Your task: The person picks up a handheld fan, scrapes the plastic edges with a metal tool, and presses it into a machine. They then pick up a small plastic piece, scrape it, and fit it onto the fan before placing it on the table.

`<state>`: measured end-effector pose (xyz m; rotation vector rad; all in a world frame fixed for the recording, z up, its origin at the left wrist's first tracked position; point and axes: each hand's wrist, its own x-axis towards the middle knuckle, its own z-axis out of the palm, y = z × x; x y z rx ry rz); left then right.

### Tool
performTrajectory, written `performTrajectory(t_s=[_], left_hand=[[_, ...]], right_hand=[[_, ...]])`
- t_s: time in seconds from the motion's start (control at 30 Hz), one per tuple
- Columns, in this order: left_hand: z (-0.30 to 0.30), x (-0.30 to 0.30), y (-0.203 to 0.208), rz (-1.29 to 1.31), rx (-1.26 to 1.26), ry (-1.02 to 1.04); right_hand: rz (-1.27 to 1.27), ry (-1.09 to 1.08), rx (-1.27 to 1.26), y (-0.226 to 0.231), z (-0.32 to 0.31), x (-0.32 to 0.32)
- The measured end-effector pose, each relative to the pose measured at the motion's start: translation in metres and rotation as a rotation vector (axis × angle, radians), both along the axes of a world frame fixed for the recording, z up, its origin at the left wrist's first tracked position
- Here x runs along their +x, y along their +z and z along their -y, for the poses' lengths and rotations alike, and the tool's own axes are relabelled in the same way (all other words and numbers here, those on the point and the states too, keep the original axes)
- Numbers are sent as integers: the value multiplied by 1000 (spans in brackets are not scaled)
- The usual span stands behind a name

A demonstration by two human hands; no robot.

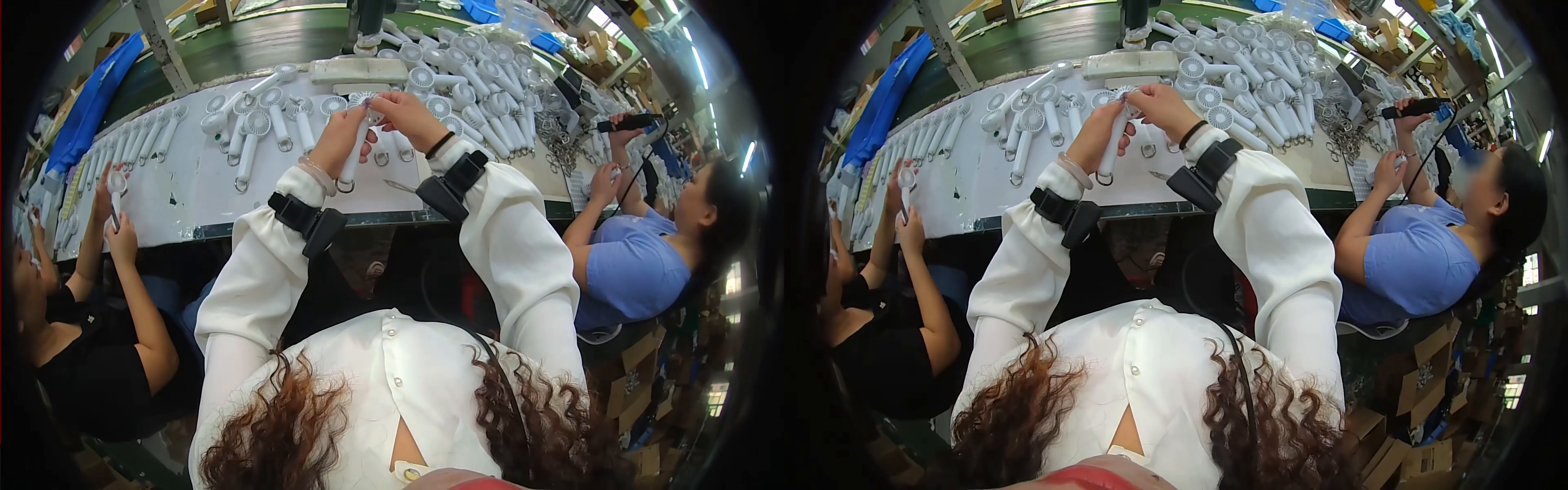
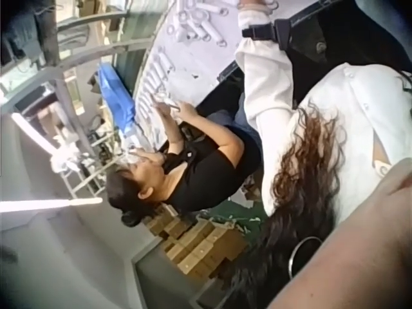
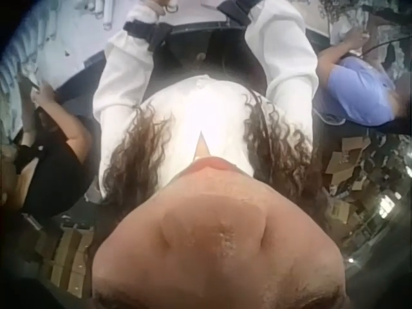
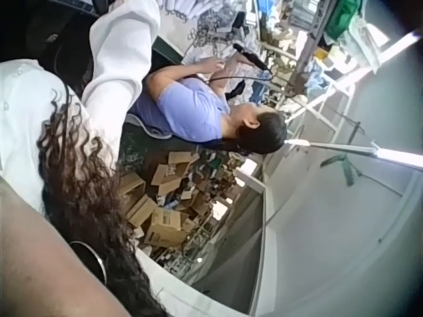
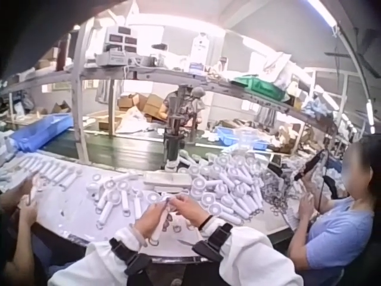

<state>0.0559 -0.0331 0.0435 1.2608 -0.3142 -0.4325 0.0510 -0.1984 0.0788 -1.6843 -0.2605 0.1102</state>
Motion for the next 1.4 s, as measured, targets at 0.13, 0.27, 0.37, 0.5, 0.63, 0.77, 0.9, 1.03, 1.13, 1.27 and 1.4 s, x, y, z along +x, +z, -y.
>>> performTrajectory(t_s=[0.13, 0.27, 0.37, 0.5, 0.63, 0.77, 0.9, 1.03, 1.13, 1.27, 1.4], left_hand=[[23, 10, 15, -22, 52, 221], [22, 9, 18, 166, 227, 248], [15, 10, 2, 388, 397, 237], [13, 25, -18, 709, 655, 346], [21, 46, -15, 801, 789, 455], [29, 69, -9, 729, 862, 410], [29, 86, -4, 660, 1057, 338], [38, 92, 0, 602, 1169, 302], [43, 92, 4, 597, 1231, 295], [49, 95, 14, 549, 1288, 229], [45, 105, 14, 517, 1343, 239]], right_hand=[[-33, -41, -3, -5, 10, 38], [-80, -53, 16, -8, 23, 77], [-82, -59, 61, -14, 30, 99], [-135, -33, 126, -25, 29, 127], [-106, -9, 208, -36, 24, 154], [-127, 21, 164, -48, 35, 170], [-222, -43, 148, -45, 24, 174], [-156, -147, -53, -43, 27, 181], [-64, -155, -262, -46, 29, 185], [78, -234, -524, -40, 35, 188], [205, -179, -767, -18, 47, 184]])
